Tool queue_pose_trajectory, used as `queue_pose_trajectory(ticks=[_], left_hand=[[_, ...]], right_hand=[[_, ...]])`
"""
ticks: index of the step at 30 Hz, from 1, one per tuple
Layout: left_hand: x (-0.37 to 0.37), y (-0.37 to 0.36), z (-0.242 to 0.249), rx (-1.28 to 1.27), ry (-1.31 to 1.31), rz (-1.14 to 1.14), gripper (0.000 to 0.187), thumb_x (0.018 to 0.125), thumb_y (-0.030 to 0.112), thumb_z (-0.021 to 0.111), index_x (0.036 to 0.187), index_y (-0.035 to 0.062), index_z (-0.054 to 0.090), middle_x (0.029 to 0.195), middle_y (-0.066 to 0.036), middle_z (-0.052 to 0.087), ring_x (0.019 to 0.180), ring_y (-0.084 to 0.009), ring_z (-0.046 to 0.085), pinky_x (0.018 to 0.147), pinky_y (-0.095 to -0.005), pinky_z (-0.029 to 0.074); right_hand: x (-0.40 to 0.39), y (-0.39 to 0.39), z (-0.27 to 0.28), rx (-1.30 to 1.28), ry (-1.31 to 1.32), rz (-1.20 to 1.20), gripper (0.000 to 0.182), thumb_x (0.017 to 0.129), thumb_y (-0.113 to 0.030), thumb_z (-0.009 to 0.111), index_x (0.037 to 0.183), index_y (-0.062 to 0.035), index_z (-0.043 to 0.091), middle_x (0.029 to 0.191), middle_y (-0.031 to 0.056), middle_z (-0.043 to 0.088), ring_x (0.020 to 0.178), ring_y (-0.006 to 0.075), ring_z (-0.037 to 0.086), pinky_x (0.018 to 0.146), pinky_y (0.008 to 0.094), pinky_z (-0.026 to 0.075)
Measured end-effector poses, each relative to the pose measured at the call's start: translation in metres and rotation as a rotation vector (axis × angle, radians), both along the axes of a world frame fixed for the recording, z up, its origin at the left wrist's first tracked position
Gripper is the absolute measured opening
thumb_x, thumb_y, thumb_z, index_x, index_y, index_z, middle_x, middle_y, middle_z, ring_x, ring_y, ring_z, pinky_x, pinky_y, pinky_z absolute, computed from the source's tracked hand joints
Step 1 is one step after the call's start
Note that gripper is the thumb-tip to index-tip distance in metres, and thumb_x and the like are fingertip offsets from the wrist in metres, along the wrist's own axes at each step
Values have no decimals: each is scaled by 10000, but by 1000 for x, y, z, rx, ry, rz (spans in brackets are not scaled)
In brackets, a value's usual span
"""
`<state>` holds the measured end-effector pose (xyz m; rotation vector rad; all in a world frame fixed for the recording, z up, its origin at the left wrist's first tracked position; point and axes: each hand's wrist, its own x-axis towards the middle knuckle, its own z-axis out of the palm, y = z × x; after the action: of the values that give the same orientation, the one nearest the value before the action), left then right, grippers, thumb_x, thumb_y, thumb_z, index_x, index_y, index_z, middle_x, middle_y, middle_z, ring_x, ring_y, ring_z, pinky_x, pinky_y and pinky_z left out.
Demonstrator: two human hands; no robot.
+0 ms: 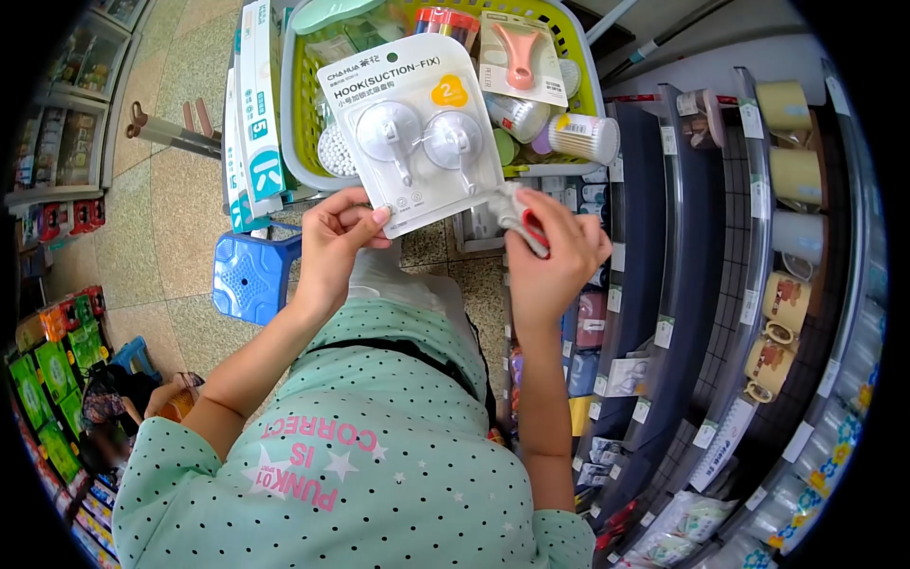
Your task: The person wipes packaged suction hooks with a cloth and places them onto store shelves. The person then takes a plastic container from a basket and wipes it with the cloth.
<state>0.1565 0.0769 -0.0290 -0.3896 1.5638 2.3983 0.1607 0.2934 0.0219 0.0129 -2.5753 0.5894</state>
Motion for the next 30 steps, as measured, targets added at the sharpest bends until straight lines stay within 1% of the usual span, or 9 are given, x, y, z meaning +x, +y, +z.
queue_pose_trajectory(ticks=[4, 5, 9, 14, 16, 17, 21, 25, 30], left_hand=[[0, 1, -1, 1, -6, -3, 182, 907, 72, 687, 1063, -15, 654, 849, -41, 716, 714, -63, 634, 656, -217, 538], [0, 0, -1, -10, -16, -10, 184, 908, 74, 686, 1064, -16, 652, 845, -41, 714, 711, -64, 634, 655, -217, 538], [2, 1, 1, -43, -27, -11, 179, 907, 67, 686, 1051, -29, 642, 810, -37, 698, 694, -56, 623, 630, -219, 550], [5, 2, -6, 29, 8, 19, 189, 897, -1, 658, 1079, -44, 629, 850, -42, 703, 743, -60, 639, 667, -220, 557], [6, 1, -6, 76, 45, 40, 220, 882, -45, 642, 1102, -50, 623, 893, -48, 709, 790, -70, 653, 704, -221, 556], [6, -2, -3, 49, 63, 8, 287, 845, -120, 611, 1126, -59, 617, 966, -62, 710, 873, -86, 662, 764, -228, 551], [7, 2, -1, 17, 76, 32, 335, 807, -173, 586, 1121, -64, 628, 1013, -79, 707, 930, -104, 660, 810, -238, 543], [8, 1, -5, 48, 41, 20, 303, 809, -156, 594, 1095, -67, 641, 1012, -84, 708, 925, -109, 664, 825, -244, 538], [7, 1, 3, 157, -14, 42, 276, 804, -114, 617, 1073, -61, 654, 998, -87, 711, 903, -105, 665, 822, -254, 538]], right_hand=[[-11, 17, 3, 38, 13, -104, 386, 616, -18, 757, 975, -159, 754, 964, -28, 735, 795, 181, 569, 905, 330, 354], [-8, 16, 9, 14, 37, -112, 405, 614, 4, 751, 993, -141, 752, 987, -4, 737, 798, 190, 585, 852, 312, 401], [13, -18, 41, -143, 93, 6, 440, 583, 44, 731, 999, -100, 749, 1012, 30, 739, 814, 186, 595, 772, 278, 429], [16, -60, 43, -74, -63, 388, 467, 575, -32, 786, 1029, -129, 736, 1071, -22, 720, 804, 160, 549, 885, 332, 351], [12, -76, 30, -53, -7, 442, 467, 571, -69, 813, 1025, -136, 727, 1084, -39, 697, 786, 157, 531, 834, 350, 337], [9, -83, 24, -36, 15, 430, 444, 588, -76, 809, 1019, -136, 723, 1064, -43, 696, 777, 156, 532, 816, 351, 334], [-6, -96, 4, 4, 41, 344, 349, 647, -85, 785, 982, -133, 703, 969, -45, 681, 762, 156, 547, 763, 357, 322], [-5, -97, 6, 23, -27, 330, 308, 666, -64, 765, 958, -121, 689, 889, -30, 656, 773, 171, 569, 757, 364, 322], [-8, -96, 6, -16, -32, 323, 328, 637, -67, 782, 949, -121, 694, 889, -22, 663, 772, 182, 576, 765, 359, 325]])
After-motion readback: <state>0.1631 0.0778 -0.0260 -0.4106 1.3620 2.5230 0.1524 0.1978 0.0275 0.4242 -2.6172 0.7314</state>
